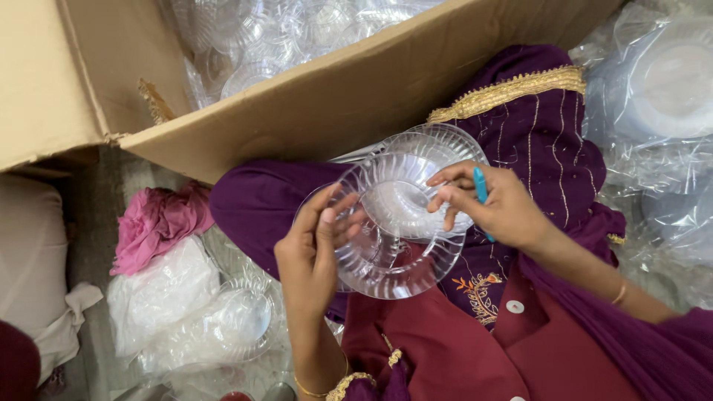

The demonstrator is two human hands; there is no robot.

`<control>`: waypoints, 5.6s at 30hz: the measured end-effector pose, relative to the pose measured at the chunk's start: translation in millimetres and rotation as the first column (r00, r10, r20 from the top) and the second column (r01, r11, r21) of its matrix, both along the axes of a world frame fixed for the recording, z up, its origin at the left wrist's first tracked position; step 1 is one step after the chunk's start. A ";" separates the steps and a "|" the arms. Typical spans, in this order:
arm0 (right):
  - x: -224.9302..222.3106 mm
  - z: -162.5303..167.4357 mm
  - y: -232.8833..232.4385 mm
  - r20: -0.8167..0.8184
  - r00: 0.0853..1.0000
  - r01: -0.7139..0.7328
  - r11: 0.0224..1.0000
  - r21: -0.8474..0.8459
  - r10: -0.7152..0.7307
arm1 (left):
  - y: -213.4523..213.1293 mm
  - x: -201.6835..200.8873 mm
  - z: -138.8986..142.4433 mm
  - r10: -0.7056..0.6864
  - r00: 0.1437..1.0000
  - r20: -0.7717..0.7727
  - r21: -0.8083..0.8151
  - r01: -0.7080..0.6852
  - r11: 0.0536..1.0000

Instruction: The person sits on the floor and uses a small blue utility knife to trim the edges of clear plastic plates. They pick up plates from a cardboard box, rotate them, and scrape the knife along the rim to remove excess material, then place the plates back into the box.

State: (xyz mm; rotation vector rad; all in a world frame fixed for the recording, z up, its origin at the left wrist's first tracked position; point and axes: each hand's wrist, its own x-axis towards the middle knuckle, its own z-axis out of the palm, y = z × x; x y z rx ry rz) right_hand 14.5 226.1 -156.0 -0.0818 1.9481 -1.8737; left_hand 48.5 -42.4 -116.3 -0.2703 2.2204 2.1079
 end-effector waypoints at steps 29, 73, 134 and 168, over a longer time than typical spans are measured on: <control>6.9 19.9 126.2 -0.461 0.581 -0.645 0.725 0.243 0.671 | 68.4 -42.5 50.0 -0.793 0.599 0.111 0.080 0.790 0.608; 47.8 10.1 151.5 -0.497 0.605 -0.324 0.762 0.561 0.623 | 78.4 -32.0 58.3 -0.737 0.671 0.084 -0.140 0.740 0.658; 19.8 35.5 102.6 -0.377 0.696 -0.607 0.781 0.144 0.611 | 51.4 -22.7 35.3 -0.821 0.566 0.071 0.211 0.796 0.567; 73.1 9.8 109.1 -0.376 0.809 -0.419 0.892 0.172 0.452 | 27.9 -0.2 40.2 -0.674 0.729 0.121 0.219 0.642 0.734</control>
